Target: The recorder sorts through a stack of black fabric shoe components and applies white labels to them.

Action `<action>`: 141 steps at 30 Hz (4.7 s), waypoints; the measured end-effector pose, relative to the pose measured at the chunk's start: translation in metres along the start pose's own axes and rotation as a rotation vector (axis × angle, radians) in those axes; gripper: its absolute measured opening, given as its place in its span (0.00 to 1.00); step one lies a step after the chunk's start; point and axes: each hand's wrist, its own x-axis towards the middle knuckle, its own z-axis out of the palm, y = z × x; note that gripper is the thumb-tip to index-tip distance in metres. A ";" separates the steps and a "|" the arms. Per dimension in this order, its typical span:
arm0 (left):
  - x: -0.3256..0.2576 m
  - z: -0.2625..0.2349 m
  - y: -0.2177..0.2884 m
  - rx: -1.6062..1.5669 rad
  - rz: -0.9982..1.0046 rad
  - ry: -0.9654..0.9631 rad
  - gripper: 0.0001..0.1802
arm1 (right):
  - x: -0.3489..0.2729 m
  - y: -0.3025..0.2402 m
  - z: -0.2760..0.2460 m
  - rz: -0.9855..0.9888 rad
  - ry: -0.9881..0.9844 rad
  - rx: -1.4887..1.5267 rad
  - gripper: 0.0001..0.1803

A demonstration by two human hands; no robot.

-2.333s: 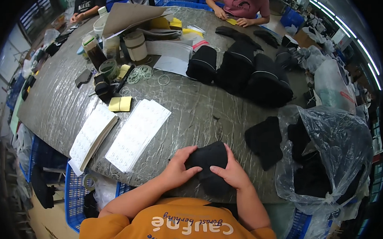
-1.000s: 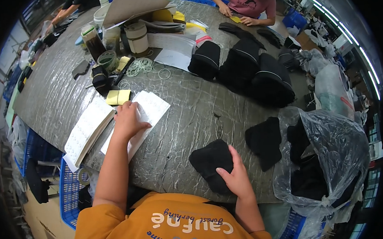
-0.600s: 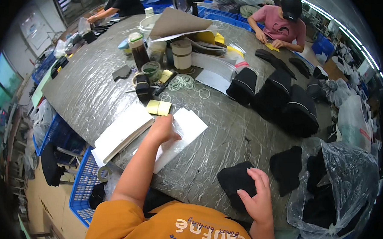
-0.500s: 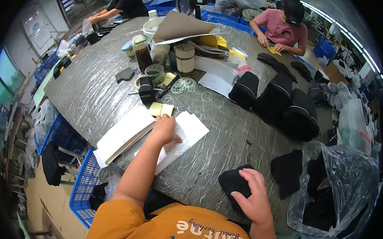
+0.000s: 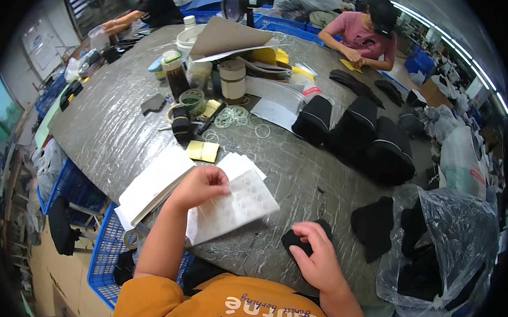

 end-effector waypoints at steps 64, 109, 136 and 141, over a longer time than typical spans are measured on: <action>-0.026 0.125 0.007 0.449 0.025 -0.165 0.14 | -0.041 0.019 0.010 -0.067 0.271 0.315 0.11; -0.050 0.168 0.005 0.831 0.812 -0.548 0.13 | -0.030 0.057 -0.001 0.496 0.392 0.281 0.00; -0.043 0.175 0.009 0.821 0.732 -0.546 0.13 | -0.028 0.063 0.004 0.491 0.495 0.184 0.14; -0.042 0.177 0.005 0.865 0.751 -0.546 0.14 | -0.024 0.063 0.005 0.541 0.496 0.100 0.17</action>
